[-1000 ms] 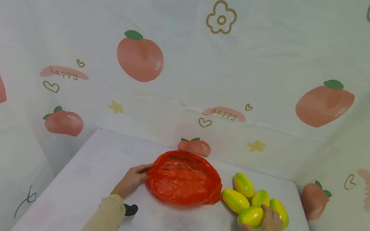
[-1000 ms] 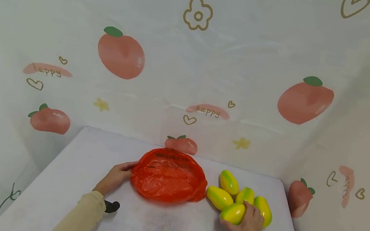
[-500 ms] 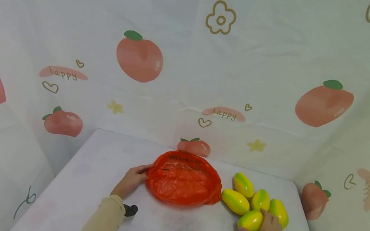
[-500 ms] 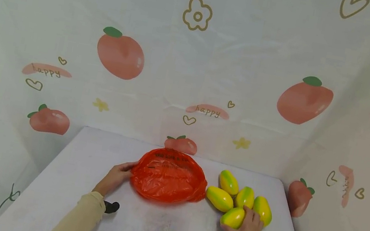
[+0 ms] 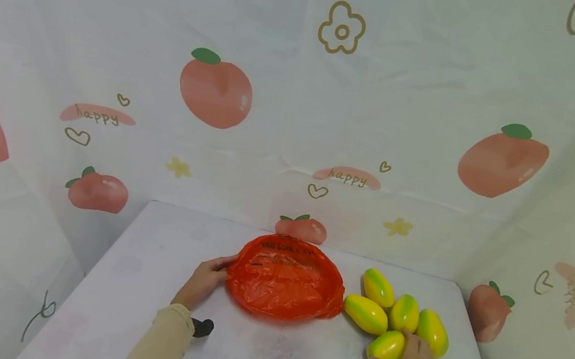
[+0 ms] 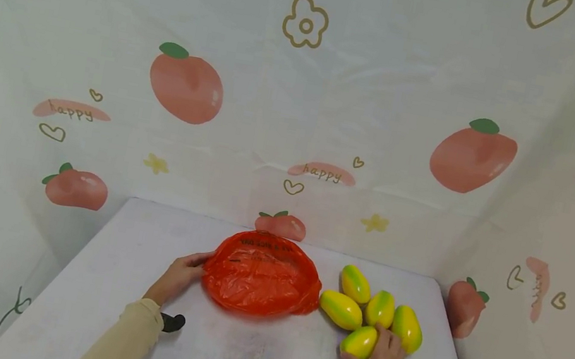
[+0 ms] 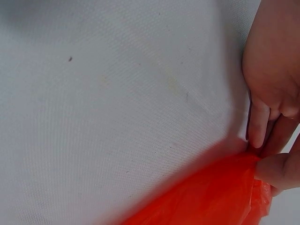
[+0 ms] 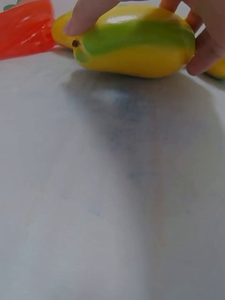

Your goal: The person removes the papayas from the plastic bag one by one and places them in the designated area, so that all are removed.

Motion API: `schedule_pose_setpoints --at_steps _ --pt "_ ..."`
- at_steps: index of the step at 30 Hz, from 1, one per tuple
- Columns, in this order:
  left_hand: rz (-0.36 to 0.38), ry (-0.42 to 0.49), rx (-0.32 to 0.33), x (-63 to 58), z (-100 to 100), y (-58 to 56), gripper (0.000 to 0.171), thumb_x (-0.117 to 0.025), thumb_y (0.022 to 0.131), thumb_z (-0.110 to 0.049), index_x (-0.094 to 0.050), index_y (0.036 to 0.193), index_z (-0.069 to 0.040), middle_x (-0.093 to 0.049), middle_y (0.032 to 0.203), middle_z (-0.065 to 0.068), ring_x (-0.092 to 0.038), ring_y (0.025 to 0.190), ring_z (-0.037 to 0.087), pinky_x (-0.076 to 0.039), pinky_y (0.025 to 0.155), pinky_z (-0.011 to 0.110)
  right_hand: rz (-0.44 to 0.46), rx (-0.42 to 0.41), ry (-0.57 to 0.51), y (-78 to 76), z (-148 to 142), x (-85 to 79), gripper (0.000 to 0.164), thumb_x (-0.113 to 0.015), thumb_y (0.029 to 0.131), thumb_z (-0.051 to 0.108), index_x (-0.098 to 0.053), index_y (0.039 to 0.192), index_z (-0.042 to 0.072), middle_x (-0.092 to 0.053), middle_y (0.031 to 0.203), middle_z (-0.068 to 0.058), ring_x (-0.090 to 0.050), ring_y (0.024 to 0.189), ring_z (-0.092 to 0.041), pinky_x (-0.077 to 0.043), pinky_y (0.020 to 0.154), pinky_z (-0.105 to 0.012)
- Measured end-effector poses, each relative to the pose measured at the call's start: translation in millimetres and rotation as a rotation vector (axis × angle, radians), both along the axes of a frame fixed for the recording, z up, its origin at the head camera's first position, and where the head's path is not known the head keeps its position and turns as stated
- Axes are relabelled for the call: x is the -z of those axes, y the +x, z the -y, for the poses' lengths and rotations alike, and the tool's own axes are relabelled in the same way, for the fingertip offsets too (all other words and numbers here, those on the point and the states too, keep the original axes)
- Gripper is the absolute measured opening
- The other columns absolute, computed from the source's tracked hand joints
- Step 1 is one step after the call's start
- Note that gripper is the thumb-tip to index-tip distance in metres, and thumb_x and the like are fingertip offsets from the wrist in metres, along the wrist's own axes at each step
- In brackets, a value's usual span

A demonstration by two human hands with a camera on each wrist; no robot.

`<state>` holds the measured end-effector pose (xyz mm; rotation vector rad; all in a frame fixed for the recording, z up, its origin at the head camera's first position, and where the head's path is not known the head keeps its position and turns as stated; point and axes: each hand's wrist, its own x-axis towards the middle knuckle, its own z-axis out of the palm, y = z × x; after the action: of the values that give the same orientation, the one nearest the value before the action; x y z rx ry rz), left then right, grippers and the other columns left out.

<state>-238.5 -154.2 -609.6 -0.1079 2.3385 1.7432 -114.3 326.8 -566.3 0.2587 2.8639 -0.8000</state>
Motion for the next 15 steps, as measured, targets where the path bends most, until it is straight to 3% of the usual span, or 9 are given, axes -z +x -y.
schedule_pose_setpoints --at_steps 15 --pt "0.007 0.061 0.001 -4.7 2.4 1.2 0.051 -0.058 0.095 -0.015 -0.058 0.145 -0.025 -0.057 0.151 0.001 -0.05 0.143 0.027 -0.044 0.118 0.051 -0.018 -0.009 -0.026 1.8 3.2 -2.7 0.118 -0.081 0.077 0.056 -0.02 0.151 -0.012 -0.02 0.147 -0.04 -0.024 0.134 -0.054 -0.031 0.112 -0.074"
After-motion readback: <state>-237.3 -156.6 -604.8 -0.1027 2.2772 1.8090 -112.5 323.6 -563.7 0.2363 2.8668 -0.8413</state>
